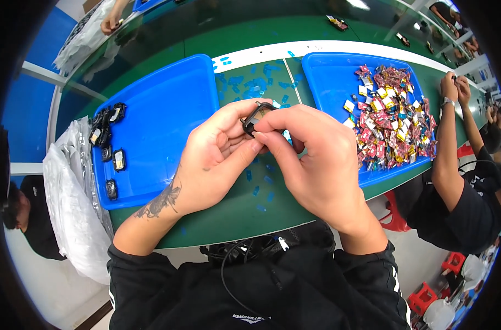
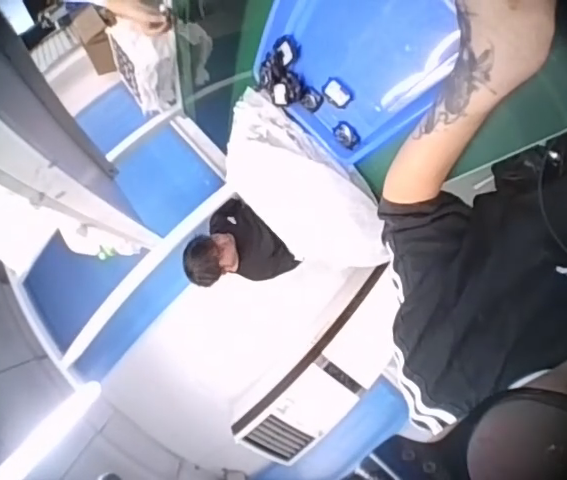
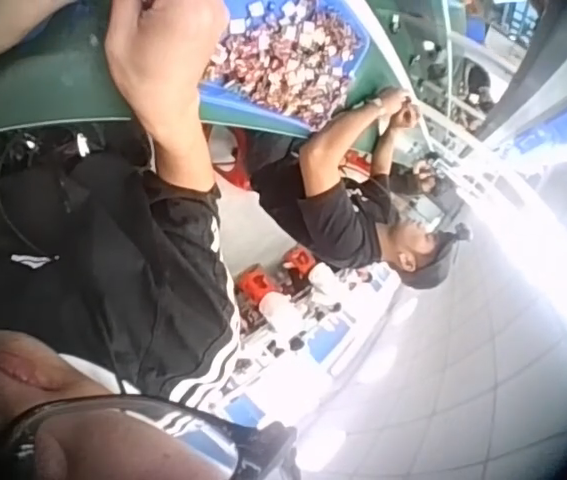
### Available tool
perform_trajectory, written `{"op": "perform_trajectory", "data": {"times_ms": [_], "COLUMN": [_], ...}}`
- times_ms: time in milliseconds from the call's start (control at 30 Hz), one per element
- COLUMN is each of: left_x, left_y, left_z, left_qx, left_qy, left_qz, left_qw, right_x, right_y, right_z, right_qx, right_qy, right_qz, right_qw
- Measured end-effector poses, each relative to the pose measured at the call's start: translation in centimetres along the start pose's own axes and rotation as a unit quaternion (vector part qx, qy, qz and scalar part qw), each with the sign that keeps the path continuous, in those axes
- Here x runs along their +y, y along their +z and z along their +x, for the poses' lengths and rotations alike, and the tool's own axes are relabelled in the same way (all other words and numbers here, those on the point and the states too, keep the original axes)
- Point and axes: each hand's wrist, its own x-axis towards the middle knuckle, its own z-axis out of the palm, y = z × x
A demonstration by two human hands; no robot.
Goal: Assembling small electronic components by placing small colored parts into black plastic housings.
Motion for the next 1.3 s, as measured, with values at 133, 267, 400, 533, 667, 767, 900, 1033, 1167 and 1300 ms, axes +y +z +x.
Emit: {"op": "perform_trajectory", "data": {"times_ms": [133,267,400,533,667,767,900,1033,1167,1300], "left_x": [-0.6,-0.9,-1.2,-1.4,-1.4,-1.4,-0.7,-0.1,0.3,0.2], "left_y": [0.0,0.1,0.4,0.2,0.4,0.5,0.8,0.7,0.6,0.6], "left_z": [-0.2,-0.3,-0.4,-0.4,-0.4,-0.4,-0.6,-0.1,0.4,0.3], "left_qx": [0.001,0.004,0.020,0.024,0.030,0.033,0.022,0.036,0.075,0.080], "left_qy": [0.010,0.005,0.055,0.073,0.074,0.061,0.036,0.007,0.004,0.080], "left_qz": [0.002,0.010,0.057,0.079,0.086,0.101,0.143,0.024,-0.089,0.006], "left_qw": [1.000,1.000,0.997,0.994,0.993,0.992,0.989,0.999,0.993,0.994], "right_x": [0.2,0.5,0.3,-0.1,0.2,0.3,0.6,2.4,1.7,2.2], "right_y": [0.1,0.2,-0.3,-0.6,-0.1,0.0,-0.2,-0.4,-0.9,-1.0], "right_z": [-0.1,0.1,0.3,0.8,0.8,0.9,0.9,0.9,-1.3,-2.0], "right_qx": [-0.009,-0.005,-0.032,-0.025,-0.013,-0.018,-0.030,-0.006,0.028,-0.005], "right_qy": [0.013,-0.008,0.030,0.050,0.043,0.054,0.029,0.046,0.087,0.114], "right_qz": [-0.001,-0.019,-0.014,-0.009,0.014,0.021,0.015,0.220,0.235,0.282], "right_qw": [1.000,1.000,0.999,0.998,0.999,0.998,0.999,0.974,0.968,0.953]}}
